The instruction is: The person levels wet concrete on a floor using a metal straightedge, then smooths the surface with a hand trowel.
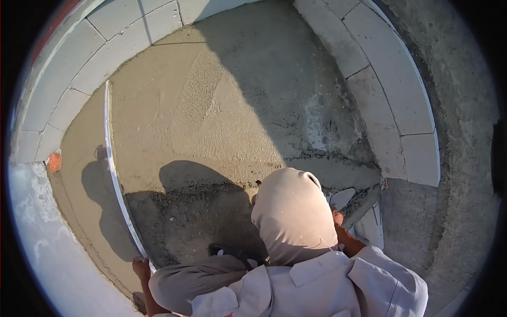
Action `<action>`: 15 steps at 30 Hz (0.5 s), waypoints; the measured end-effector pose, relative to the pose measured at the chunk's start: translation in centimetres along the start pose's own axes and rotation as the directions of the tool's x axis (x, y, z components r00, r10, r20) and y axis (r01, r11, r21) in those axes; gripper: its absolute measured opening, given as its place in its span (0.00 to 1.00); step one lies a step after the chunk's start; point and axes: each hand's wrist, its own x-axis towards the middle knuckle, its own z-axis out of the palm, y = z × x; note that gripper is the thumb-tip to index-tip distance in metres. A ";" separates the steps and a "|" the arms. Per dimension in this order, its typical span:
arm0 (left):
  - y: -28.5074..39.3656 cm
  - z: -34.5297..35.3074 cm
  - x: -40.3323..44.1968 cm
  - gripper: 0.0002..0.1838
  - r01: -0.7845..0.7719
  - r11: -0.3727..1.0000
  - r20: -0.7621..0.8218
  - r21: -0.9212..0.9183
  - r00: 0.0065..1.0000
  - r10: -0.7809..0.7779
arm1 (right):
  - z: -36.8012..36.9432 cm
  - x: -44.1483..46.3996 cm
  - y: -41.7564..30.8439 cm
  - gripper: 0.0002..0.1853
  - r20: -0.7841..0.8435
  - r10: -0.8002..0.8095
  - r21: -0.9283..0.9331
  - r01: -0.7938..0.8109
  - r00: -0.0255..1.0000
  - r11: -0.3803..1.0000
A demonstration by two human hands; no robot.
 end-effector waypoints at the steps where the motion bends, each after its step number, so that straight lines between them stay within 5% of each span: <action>1: 0.0 0.3 -0.4 0.27 -0.009 1.000 0.003 -0.017 1.000 0.009 | -1.0 0.1 -1.3 0.30 -0.144 -0.115 -0.052 0.108 0.983 0.993; 2: 0.0 0.6 -1.1 0.27 0.007 1.000 -0.015 -0.029 1.000 -0.007 | -1.7 0.3 -2.8 0.31 -0.272 -0.228 -0.100 0.208 0.935 0.973; 4: 0.5 0.8 -2.2 0.27 0.036 0.998 -0.056 -0.052 0.998 -0.039 | -7.0 0.1 -10.8 0.34 -0.100 -0.397 0.078 0.405 0.912 0.911; 7: 0.0 2.4 -2.9 0.28 -0.017 0.993 -0.115 -0.113 0.993 0.004 | -6.3 3.2 -22.1 0.29 0.076 -0.686 0.140 0.673 0.724 0.726; 11: 2.4 1.0 -5.1 0.35 0.083 0.987 -0.118 -0.135 0.988 -0.099 | -3.9 -6.0 -42.8 0.25 0.249 -0.966 0.292 0.946 0.066 0.140; 12: 2.2 1.4 -5.3 0.38 0.142 0.979 -0.121 -0.146 0.980 -0.160 | -3.6 -9.8 -47.2 0.24 0.289 -0.948 0.368 0.930 -0.136 -0.021; 15: 2.4 1.3 -7.1 0.41 0.155 0.976 -0.173 -0.150 0.968 -0.181 | -2.4 -22.9 -56.1 0.24 0.461 -0.755 0.390 0.871 -0.466 -0.300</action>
